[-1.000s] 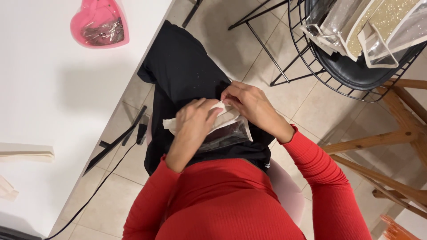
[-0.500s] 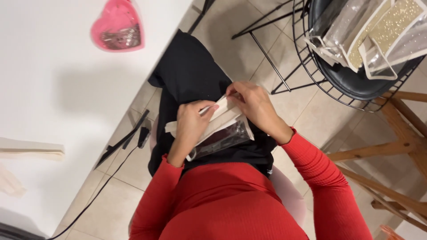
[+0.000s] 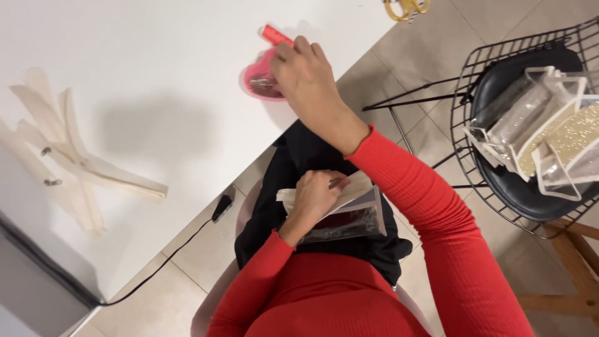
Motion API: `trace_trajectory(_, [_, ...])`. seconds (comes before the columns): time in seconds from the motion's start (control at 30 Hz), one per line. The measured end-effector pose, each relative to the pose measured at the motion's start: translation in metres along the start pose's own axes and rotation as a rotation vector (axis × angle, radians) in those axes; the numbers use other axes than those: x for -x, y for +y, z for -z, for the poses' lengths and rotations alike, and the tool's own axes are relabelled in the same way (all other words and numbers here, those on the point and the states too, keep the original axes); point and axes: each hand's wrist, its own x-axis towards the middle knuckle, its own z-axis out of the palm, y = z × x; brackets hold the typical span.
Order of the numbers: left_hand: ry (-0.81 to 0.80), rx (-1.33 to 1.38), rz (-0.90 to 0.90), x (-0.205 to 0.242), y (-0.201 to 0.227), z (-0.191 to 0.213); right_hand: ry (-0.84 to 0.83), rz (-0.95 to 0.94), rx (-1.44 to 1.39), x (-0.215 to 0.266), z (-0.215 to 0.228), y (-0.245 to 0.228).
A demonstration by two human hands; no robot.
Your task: The person cuts a strip of white fabric using gold-handled scissors, then places it on a clear pouch with a blue glittery panel. They retrieve a heart-shaped pin container and use pins to secure the fabric strip to the pouch edges.
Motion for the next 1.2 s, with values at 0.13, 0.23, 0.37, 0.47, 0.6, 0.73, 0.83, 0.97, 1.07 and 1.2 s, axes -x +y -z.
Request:
trace_trajectory(0.13, [0.018,0.02,0.001,0.001,-0.002,0.001,-0.077,-0.003,0.158,-0.001,-0.022,0.005])
trace_trajectory(0.23, [-0.001,0.034,0.036,0.004,-0.003,0.002,-0.09,0.0,0.085,-0.002,-0.011,0.003])
trace_trajectory(0.37, [-0.007,0.02,0.009,-0.001,-0.012,-0.005,-0.113,-0.076,-0.074,-0.008,-0.007,0.001])
trace_trajectory(0.47, [-0.011,0.013,0.005,-0.001,-0.011,-0.004,-0.075,-0.13,-0.187,-0.014,0.002,0.001])
trace_trajectory(0.6, [-0.023,0.022,0.021,-0.001,-0.004,0.002,-0.081,-0.187,-0.339,-0.017,0.015,0.003])
trace_trajectory(0.73, [0.004,0.032,0.012,0.002,-0.005,-0.001,-0.064,-0.19,-0.446,-0.011,0.003,0.01])
trace_trajectory(0.83, [0.017,0.023,0.003,0.002,-0.007,-0.004,-0.049,-0.17,-0.46,-0.011,0.009,0.003])
trace_trajectory(0.97, [0.021,0.006,-0.004,0.002,-0.007,-0.005,-0.05,-0.201,-0.444,-0.012,0.011,0.004])
trace_trajectory(1.07, [0.008,-0.008,0.012,0.001,-0.005,-0.003,-0.05,-0.254,-0.552,-0.014,0.013,0.008])
trace_trajectory(1.2, [0.009,-0.003,0.018,0.001,-0.004,-0.002,-0.16,-0.416,-0.668,-0.019,0.016,0.014])
